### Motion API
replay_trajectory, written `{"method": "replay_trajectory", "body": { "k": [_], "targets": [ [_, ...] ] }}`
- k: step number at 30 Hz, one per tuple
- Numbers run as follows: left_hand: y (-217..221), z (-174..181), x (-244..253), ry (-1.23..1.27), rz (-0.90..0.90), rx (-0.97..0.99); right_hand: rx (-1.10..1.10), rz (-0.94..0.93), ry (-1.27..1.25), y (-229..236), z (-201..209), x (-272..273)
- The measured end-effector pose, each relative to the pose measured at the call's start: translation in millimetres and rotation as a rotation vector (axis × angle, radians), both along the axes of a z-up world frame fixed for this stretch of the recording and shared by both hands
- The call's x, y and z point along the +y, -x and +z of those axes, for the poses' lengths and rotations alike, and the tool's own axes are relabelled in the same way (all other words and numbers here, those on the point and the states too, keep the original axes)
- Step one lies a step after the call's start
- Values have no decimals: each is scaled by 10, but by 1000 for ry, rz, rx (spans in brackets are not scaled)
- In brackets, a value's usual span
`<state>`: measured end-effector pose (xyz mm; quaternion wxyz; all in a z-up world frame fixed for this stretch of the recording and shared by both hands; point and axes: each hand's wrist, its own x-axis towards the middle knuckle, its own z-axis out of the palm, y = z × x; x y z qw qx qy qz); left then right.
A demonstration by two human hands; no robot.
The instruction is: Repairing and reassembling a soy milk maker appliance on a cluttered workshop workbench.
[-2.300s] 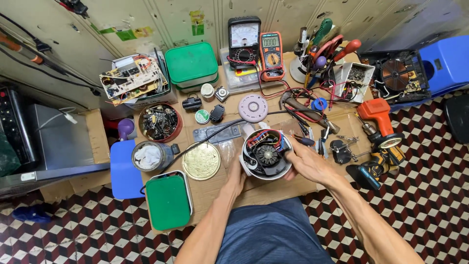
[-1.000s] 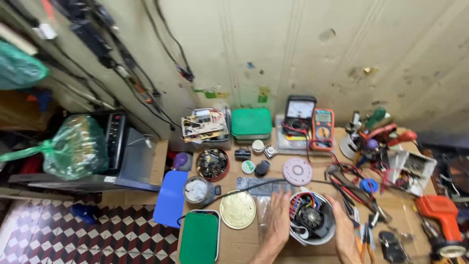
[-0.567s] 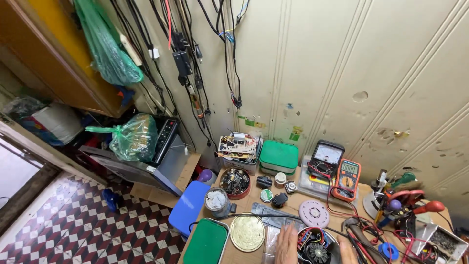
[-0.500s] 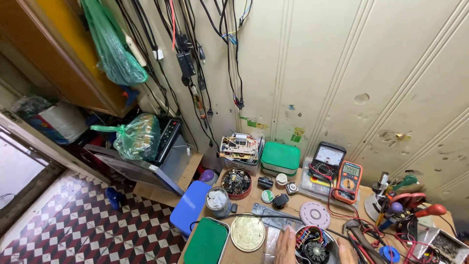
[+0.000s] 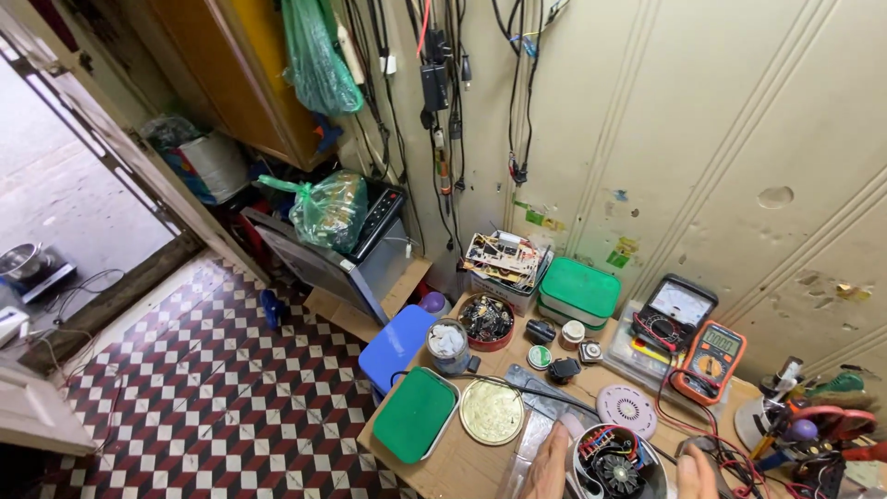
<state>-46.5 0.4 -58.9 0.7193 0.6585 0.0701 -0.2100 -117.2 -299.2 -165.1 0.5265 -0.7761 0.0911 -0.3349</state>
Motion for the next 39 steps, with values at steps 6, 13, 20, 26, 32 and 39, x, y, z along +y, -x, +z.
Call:
{"method": "replay_trajectory", "body": {
  "k": [6,13,20,26,32,39],
  "targets": [
    [79,561,536,17,33,10,-1,83,-162,-156,1714,1018],
    [-246,192,1359,360,159,134,314,345,-108,-705,1779,2817],
    [-894,405,2705,277,147,56,670,316,-383,-1211,1772,4217],
    [-1480,651,3381,212,30,247,869,135,-487,-1679,2286,4986],
    [-1831,654,3620,274,65,284,891,153,-571,-1944,2268,5249],
    [-2456,428,3817,240,139,221,847,221,-694,-2208,1870,5274]
  ]
}}
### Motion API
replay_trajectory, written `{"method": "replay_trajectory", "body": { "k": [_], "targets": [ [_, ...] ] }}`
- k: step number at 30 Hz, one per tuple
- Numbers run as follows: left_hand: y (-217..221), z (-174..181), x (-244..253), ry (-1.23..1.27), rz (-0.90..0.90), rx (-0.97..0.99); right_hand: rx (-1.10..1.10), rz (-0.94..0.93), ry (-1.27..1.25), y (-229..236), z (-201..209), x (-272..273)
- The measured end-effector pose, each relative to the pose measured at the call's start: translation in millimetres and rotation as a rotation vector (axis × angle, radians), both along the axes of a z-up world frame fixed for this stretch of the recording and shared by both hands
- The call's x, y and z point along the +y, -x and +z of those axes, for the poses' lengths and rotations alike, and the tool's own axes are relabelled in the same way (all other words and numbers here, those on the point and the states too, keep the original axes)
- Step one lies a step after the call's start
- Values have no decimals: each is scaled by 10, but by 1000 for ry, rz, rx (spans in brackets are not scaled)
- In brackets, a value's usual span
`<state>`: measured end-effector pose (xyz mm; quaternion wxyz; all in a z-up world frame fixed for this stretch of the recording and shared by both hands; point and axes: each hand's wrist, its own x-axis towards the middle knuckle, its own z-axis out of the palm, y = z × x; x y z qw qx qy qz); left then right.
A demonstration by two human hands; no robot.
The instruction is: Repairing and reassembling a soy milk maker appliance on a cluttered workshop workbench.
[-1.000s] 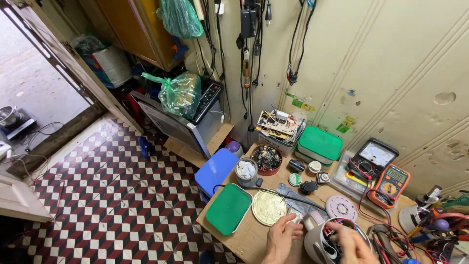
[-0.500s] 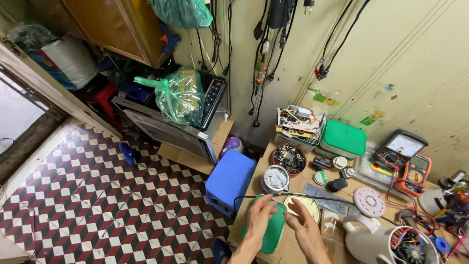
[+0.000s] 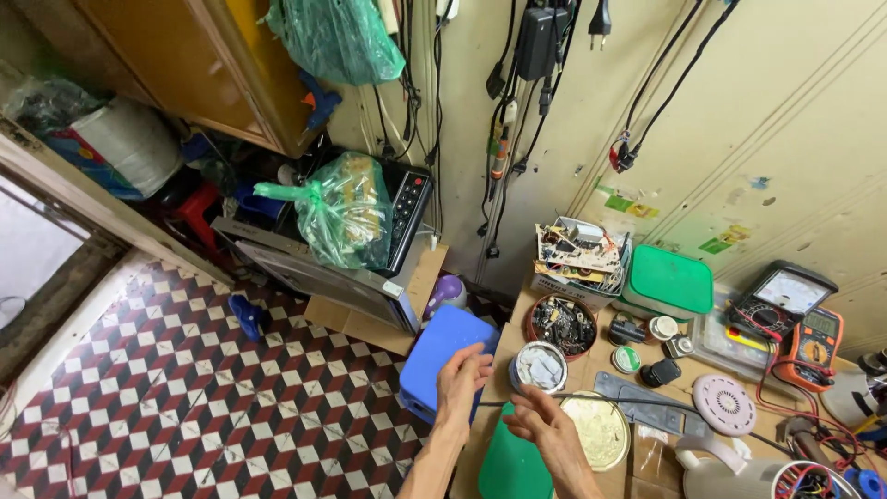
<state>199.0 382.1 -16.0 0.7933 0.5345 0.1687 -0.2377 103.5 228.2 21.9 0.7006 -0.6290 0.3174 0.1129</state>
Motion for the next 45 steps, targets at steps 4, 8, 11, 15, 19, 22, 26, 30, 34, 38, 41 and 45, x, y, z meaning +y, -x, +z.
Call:
{"method": "replay_trajectory", "body": {
  "k": [4,8,11,15,19,22,26,30,34,38,41,45],
  "targets": [
    [-972,-240,-118,-7,50,-82,-33,-68,-97,-294,-387,-123],
    [-2114,-305,-286,-108,39,-247,-30,-213,-108,-557,-581,-75],
    [-2922,-194,-401,-187,-22,-370,27,-357,-104,-697,-788,-16],
    [-3861,65,-570,-320,2,-716,22,-553,-204,-858,-1128,92],
    [-4259,494,-679,-595,-141,-767,24,-606,-206,-1061,-956,284],
    [-4378,518,-721,-613,-191,-737,-6,-602,-118,-1369,-560,373],
    [-4430,70,-729,-624,-114,-839,-99,-502,-16,-1879,-65,300],
    [-4080,352,-424,-425,-187,-831,-254,-436,140,-2587,521,258],
    [-3749,627,-154,-194,-300,-563,-441,-329,220,-3202,1157,343],
    [-3515,657,4,-291,-352,-594,-457,-231,525,-3614,1657,617],
    [-3426,760,97,-214,-397,-509,-572,-275,477,-3887,1438,481],
    [-3423,742,222,-298,-410,-482,-480,-525,369,-4219,1214,105]
  ]
}}
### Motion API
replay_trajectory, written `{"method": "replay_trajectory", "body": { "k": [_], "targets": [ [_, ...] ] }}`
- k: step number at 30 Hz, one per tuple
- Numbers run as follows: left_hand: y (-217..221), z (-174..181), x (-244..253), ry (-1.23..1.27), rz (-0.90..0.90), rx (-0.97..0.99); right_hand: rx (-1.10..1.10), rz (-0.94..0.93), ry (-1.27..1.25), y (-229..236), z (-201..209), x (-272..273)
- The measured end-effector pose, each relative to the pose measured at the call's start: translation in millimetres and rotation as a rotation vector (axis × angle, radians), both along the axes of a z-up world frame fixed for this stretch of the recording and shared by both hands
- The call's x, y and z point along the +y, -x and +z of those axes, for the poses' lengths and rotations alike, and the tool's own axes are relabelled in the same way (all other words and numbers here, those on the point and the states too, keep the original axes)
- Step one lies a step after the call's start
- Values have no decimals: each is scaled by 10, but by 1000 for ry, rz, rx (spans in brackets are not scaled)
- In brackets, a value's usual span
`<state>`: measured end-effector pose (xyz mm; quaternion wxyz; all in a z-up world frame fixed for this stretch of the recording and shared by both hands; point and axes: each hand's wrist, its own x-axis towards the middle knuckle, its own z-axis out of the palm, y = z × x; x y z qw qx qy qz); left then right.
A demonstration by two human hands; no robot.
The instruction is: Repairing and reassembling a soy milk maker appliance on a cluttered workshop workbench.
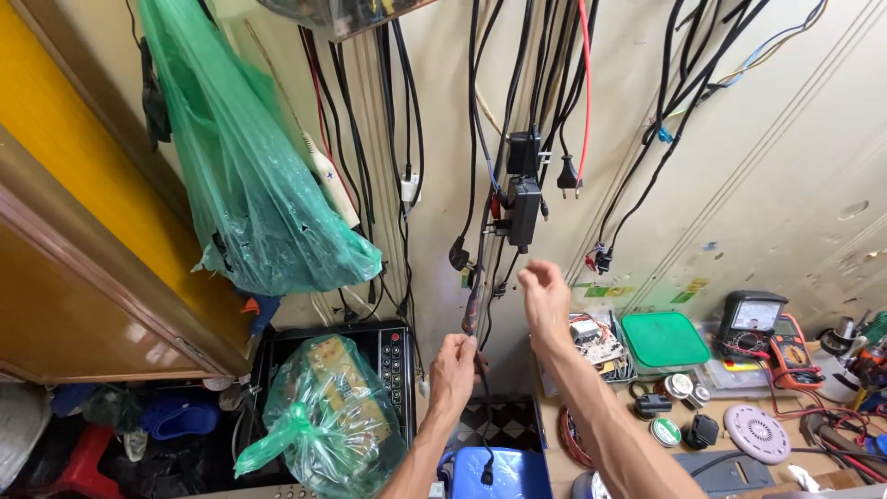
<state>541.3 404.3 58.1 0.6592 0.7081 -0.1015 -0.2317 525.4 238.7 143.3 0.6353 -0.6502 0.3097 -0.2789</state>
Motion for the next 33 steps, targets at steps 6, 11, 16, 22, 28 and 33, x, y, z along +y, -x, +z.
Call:
{"method": "replay_trajectory", "body": {
  "k": [6,11,16,22,28,33],
  "targets": [
    [-8,-109,100,84,-8,61,-62,-92,410,-372,326,-213],
    [-74,-207,151,39,0,-36,194,-141,690,-303,384,-257],
    [-343,-238,338,-7,109,-128,341,-205,840,304,515,-141],
    [-666,-134,279,-137,212,-284,261,-212,767,791,748,-230],
    [-417,1545,139,136,147,-422,43,413,148,626,1332,-159],
    [-359,2343,-230,252,201,-839,-362,518,-236,298,1835,-100]
  ]
}}
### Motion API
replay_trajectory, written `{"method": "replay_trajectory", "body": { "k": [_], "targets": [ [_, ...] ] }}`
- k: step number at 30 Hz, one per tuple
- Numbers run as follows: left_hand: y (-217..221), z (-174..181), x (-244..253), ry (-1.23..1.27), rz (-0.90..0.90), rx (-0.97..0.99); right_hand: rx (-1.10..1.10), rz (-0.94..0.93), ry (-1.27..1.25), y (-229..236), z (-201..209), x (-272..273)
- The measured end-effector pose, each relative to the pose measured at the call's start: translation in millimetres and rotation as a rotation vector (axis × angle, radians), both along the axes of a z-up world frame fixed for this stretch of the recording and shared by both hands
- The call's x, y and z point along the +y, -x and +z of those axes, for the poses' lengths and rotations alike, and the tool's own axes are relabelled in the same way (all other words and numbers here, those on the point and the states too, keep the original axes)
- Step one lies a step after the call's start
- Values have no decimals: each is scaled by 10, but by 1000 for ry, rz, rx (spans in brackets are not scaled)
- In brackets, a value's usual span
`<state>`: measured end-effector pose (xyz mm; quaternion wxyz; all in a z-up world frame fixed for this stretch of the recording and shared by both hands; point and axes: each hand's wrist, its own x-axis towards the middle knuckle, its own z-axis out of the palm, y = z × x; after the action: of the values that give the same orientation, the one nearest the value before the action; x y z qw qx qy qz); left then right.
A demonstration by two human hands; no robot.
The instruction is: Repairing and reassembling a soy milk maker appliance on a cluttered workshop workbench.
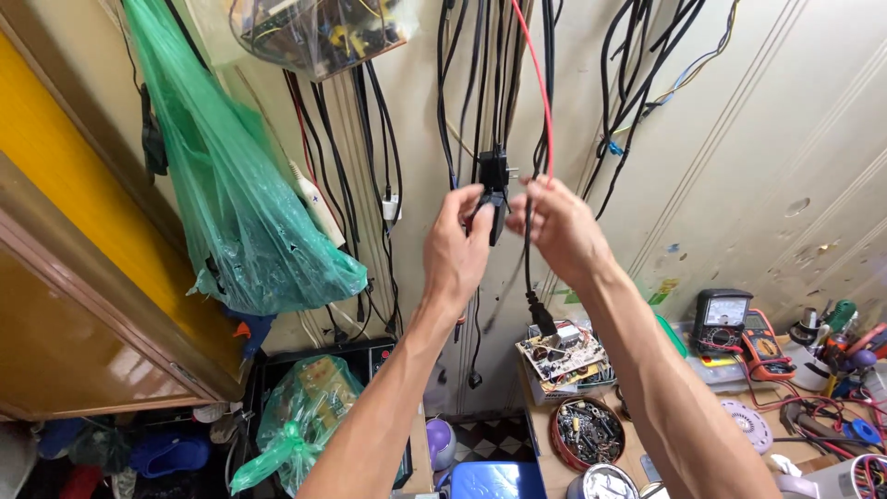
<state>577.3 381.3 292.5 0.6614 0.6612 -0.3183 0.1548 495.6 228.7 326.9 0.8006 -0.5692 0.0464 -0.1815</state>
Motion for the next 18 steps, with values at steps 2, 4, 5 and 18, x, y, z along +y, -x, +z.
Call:
{"method": "replay_trajectory", "body": {
  "k": [2,4,5,18],
  "targets": [
    [-15,214,-53,43,-126,10,-169,-107,-46,-84,100,-58],
    [-17,347,-81,32,-120,7,-196,-159,46,-68,326,24],
    [-19,401,-88,19,-114,9,-219,-212,135,-62,423,71],
    [-715,1809,-325,201,276,-708,-328,-139,-126,32,543,-494]
  ]
}}
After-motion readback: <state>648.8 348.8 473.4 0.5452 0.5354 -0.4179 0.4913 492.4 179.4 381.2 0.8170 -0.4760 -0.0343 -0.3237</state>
